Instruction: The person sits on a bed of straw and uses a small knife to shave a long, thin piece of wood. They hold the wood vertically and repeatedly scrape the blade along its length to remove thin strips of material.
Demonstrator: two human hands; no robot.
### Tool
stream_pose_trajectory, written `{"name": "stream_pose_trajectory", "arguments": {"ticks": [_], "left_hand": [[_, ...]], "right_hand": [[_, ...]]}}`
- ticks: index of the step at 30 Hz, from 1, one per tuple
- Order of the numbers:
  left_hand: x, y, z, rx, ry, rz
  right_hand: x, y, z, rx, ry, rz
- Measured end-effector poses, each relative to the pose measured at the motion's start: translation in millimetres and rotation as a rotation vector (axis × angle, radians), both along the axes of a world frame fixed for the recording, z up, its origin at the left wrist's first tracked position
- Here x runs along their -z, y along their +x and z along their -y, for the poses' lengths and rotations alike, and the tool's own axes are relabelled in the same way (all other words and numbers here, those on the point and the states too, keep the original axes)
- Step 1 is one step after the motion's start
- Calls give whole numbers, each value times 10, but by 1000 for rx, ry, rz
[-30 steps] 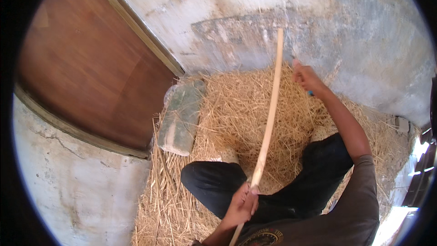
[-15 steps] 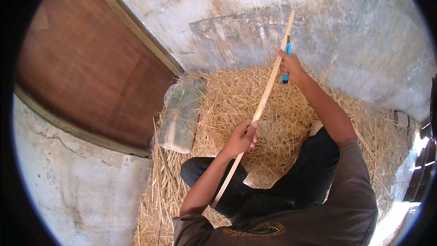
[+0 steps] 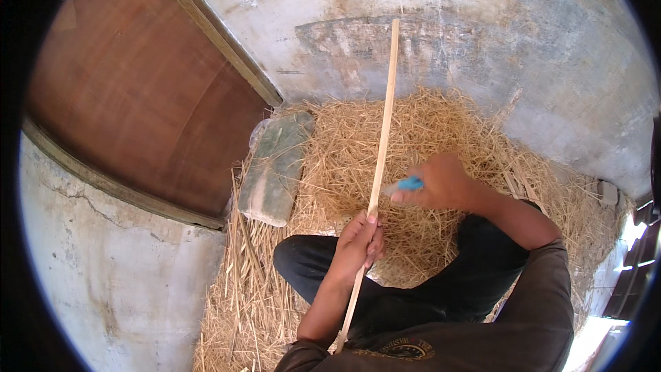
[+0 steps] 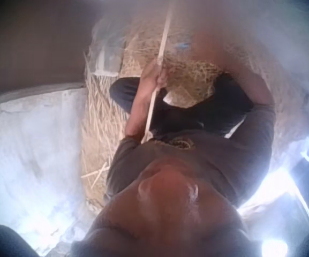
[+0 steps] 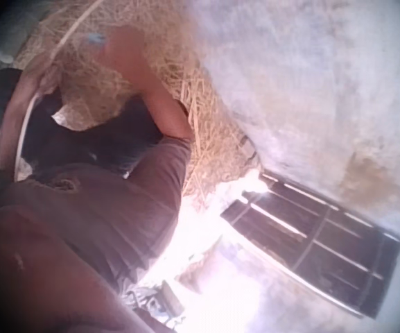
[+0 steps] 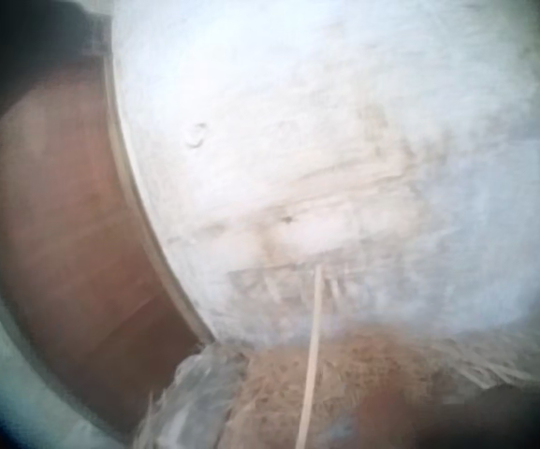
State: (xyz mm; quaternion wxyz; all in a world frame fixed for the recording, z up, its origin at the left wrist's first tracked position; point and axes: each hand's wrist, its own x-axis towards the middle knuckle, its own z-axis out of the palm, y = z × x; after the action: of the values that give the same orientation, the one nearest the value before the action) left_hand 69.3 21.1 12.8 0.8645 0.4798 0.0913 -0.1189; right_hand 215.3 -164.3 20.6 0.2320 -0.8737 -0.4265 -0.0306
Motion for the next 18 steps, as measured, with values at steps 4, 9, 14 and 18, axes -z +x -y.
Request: {"name": "stream_pose_trajectory", "arguments": {"ticks": [4, 9, 14, 18], "left_hand": [[-87, -180, 72, -13, 87, -19], [-83, -259, 146, -99, 239, -23], [-150, -351, 182, -93, 399, -33], [-159, -375, 180, -88, 410, -36]], "right_hand": [[106, -166, -120, -64, -38, 31], [193, -164, -194, -64, -91, -2], [162, -14, -204, 14, -39, 121], [220, -171, -246, -60, -53, 82]]}}
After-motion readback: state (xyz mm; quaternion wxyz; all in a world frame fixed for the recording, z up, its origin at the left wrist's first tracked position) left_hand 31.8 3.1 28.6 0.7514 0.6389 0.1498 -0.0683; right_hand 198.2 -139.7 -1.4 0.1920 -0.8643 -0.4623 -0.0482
